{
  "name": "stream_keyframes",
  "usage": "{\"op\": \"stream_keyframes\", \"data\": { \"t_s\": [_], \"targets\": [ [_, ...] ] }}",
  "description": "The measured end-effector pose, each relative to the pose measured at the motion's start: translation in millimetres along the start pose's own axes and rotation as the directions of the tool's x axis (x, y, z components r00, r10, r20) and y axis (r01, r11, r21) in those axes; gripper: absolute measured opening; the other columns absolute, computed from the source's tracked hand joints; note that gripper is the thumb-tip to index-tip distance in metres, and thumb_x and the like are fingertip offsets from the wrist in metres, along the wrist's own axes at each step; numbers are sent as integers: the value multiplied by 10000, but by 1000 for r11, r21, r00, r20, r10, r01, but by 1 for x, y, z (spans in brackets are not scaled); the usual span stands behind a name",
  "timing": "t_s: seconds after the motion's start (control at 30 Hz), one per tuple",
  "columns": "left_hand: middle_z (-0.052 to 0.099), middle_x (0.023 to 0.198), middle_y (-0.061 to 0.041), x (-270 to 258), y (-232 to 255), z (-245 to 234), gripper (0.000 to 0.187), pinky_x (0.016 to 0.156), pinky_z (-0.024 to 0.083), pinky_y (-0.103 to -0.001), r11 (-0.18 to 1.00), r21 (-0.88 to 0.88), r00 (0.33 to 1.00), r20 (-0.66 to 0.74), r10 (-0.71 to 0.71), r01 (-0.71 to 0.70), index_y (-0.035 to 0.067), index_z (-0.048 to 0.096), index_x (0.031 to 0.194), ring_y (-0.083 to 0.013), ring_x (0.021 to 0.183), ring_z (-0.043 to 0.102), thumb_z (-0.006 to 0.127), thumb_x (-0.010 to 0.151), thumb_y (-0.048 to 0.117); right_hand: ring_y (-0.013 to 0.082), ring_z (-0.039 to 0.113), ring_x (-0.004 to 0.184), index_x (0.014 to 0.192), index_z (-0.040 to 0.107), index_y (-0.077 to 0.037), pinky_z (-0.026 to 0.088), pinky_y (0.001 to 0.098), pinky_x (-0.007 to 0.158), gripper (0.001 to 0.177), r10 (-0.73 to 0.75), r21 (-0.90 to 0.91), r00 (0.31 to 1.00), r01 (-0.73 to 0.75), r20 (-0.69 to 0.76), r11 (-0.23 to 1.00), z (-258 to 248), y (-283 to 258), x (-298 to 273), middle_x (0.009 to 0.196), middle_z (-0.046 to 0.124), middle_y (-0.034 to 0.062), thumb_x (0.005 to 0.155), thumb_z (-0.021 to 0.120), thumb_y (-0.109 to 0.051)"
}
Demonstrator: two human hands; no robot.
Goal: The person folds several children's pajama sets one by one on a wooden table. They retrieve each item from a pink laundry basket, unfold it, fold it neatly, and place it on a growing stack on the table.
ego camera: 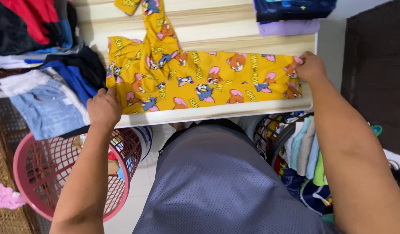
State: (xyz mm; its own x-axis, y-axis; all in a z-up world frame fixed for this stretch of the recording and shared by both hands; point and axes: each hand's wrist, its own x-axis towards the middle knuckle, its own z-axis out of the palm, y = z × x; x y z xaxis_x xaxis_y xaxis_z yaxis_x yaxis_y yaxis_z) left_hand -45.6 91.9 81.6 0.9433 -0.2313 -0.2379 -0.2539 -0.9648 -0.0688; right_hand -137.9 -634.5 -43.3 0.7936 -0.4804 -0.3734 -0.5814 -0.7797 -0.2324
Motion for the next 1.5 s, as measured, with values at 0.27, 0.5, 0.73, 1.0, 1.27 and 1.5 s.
{"op": "stream_keyframes", "data": {
  "t_s": [0.27,0.5,0.73,1.0,1.27,1.5],
  "targets": [
    [671,1063,-131,-26,20,5,205,809,501,-474,991,96,994,58,88,-94,104,686,1098,-331,957,663,585,942,193,375,686,1008,1063,729,-27,539,470,839,268,29,-23,982,-34,-188,999,-19,34,10,1094,687,210,858,824,-170],
    [574,1242,-163,-32,43,8,285,957,440,-484,984,-98,988,-60,143,-148,105,661,1188,-349,1208,518,594,914,151,382,644,1172,1199,708,-134,499,508,988,537,-116,-179,986,136,116,974,-29,-68,-22,1238,656,167,702,876,-249],
    [535,1315,-223,-19,53,20,391,926,432,-525,950,-310,999,13,-29,32,99,631,1220,-410,1179,505,657,844,206,432,606,1147,1235,660,-75,495,548,927,463,-280,-264,919,353,277,898,-16,-164,-18,1250,627,242,812,766,-229],
    [508,1399,-219,-26,58,31,416,1004,429,-534,920,-392,998,-34,-51,34,159,655,1268,-410,1283,469,632,853,176,403,628,1126,1158,715,-41,515,505,950,324,-756,0,643,762,127,648,4,-371,8,1162,690,210,881,719,-210],
    [440,1486,-238,-24,56,29,459,1075,394,-527,897,-438,998,61,-32,55,235,655,1350,-417,1369,407,560,907,160,402,490,1317,1221,671,-77,459,503,941,468,-837,-69,515,857,187,512,79,-557,6,1549,383,241,761,594,-37],
    [443,1463,-207,-23,45,18,481,1066,407,-532,850,-519,990,140,-13,85,197,635,1344,-395,1375,404,611,864,163,341,668,1116,1132,689,-56,531,411,989,246,-809,150,519,855,-275,497,84,-559,63,1165,734,205,898,687,20]
  ]
}}
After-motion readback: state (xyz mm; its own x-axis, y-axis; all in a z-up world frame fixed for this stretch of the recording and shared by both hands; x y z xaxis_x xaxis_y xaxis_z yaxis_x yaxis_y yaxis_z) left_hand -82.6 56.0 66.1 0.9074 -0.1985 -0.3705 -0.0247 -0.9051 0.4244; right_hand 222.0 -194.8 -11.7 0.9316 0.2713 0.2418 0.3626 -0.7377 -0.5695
